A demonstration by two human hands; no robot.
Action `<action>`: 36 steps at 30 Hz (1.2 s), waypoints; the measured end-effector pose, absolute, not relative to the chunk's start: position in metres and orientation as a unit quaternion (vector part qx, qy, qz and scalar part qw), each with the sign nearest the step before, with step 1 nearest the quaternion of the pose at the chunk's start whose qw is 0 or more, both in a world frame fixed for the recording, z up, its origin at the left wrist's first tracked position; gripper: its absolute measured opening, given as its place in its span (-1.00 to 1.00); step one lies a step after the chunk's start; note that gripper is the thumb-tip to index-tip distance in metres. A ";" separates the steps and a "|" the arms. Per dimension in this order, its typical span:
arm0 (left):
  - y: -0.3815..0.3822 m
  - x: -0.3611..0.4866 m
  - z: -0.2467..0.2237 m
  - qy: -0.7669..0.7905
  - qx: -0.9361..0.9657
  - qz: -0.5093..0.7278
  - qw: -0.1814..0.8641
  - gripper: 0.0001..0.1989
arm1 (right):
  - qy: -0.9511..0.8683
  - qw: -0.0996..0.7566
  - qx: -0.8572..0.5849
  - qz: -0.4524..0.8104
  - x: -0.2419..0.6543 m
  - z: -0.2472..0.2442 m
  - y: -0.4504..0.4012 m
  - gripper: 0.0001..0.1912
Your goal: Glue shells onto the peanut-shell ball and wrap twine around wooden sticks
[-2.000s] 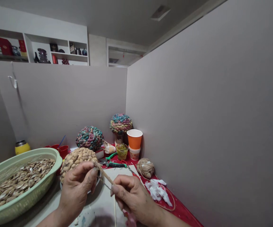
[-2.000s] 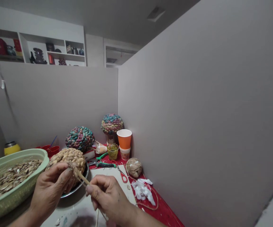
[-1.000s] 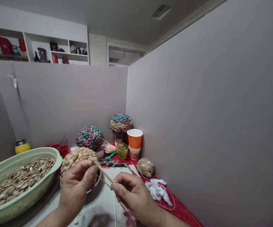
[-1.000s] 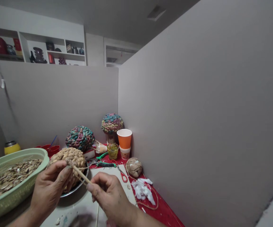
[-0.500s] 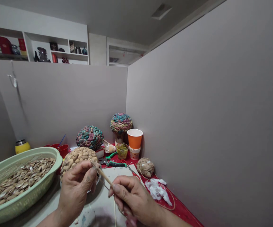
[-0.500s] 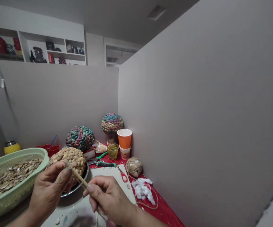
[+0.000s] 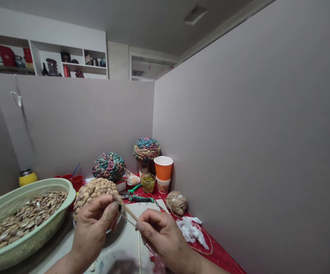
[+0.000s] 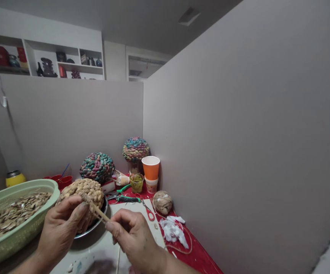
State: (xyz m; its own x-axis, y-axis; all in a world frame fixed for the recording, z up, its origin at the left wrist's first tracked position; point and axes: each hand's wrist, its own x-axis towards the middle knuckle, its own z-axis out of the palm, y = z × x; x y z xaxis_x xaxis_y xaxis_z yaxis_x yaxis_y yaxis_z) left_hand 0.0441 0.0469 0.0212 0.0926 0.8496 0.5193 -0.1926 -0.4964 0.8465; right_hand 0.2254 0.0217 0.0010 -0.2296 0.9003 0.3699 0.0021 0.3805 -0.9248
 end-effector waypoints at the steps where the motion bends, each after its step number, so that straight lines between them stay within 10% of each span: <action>1: 0.047 0.044 0.021 0.268 0.605 0.617 0.425 -0.84 | -0.653 0.512 -0.345 0.438 0.226 0.000 0.022 -0.58; 28: 0.043 0.048 0.028 0.319 0.584 0.598 0.447 -0.71 | -0.484 0.375 -0.157 0.775 0.229 0.002 0.029 -0.55; 36: 0.046 0.047 0.027 0.332 0.543 0.611 0.472 -0.71 | -0.644 0.498 -0.336 0.473 0.223 0.001 0.026 -0.58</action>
State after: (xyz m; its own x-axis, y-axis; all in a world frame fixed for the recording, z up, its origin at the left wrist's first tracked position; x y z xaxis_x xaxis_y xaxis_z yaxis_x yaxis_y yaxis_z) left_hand 0.0470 0.0462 0.0272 0.0336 0.9363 0.3497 -0.2157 -0.3349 0.9172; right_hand 0.2233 0.0262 0.0006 -0.2773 0.9042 0.3250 -0.0380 0.3276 -0.9440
